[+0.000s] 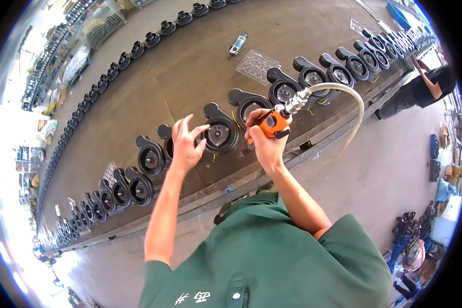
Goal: The person assembles internal components into fan housing units by hand and using a pneumatic screwdriver.
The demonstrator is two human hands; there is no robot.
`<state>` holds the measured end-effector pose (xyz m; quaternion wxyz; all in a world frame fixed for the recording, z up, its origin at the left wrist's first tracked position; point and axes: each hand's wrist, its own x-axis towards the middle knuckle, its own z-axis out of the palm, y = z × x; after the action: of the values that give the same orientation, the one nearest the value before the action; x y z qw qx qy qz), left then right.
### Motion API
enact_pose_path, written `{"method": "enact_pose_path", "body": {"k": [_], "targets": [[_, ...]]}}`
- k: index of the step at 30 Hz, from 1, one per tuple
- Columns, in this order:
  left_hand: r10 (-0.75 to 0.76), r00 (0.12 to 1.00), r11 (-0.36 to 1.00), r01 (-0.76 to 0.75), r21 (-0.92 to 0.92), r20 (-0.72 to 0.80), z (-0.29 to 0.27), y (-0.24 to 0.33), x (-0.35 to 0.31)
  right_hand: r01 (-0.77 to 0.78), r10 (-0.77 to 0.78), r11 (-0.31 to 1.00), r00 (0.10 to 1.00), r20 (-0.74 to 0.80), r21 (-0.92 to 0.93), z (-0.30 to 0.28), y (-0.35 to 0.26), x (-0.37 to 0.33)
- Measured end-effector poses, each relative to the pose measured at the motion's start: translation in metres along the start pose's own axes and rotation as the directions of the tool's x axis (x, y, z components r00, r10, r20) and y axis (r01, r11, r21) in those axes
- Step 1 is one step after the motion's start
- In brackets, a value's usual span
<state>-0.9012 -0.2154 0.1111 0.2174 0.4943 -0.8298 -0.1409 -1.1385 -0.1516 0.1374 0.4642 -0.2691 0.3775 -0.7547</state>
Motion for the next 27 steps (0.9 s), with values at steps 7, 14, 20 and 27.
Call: {"method": "enact_pose_path", "body": {"k": [7, 14, 20, 27], "targets": [[-0.022, 0.931, 0.988, -0.036, 0.153, 0.365, 0.008, -0.017, 0.033, -0.053, 0.047, 0.996, 0.996, -0.081, -0.073, -0.008, -0.004, -0.008], [0.045, 0.946, 0.991, -0.083, 0.106, 0.32, 0.009, -0.007, 0.035, -0.091, 0.085, 0.995, 0.987, -0.133, -0.037, -0.003, 0.001, -0.006], [-0.054, 0.95, 0.989, 0.008, 0.148, 0.309, 0.014, -0.002, 0.033, -0.011, 0.007, 0.999, 0.996, -0.087, -0.046, 0.02, 0.016, 0.012], [-0.097, 0.974, 0.973, 0.05, 0.224, 0.203, 0.02, 0.009, 0.023, 0.089, -0.077, 0.983, 0.994, 0.08, -0.16, 0.038, 0.04, 0.035]]}}
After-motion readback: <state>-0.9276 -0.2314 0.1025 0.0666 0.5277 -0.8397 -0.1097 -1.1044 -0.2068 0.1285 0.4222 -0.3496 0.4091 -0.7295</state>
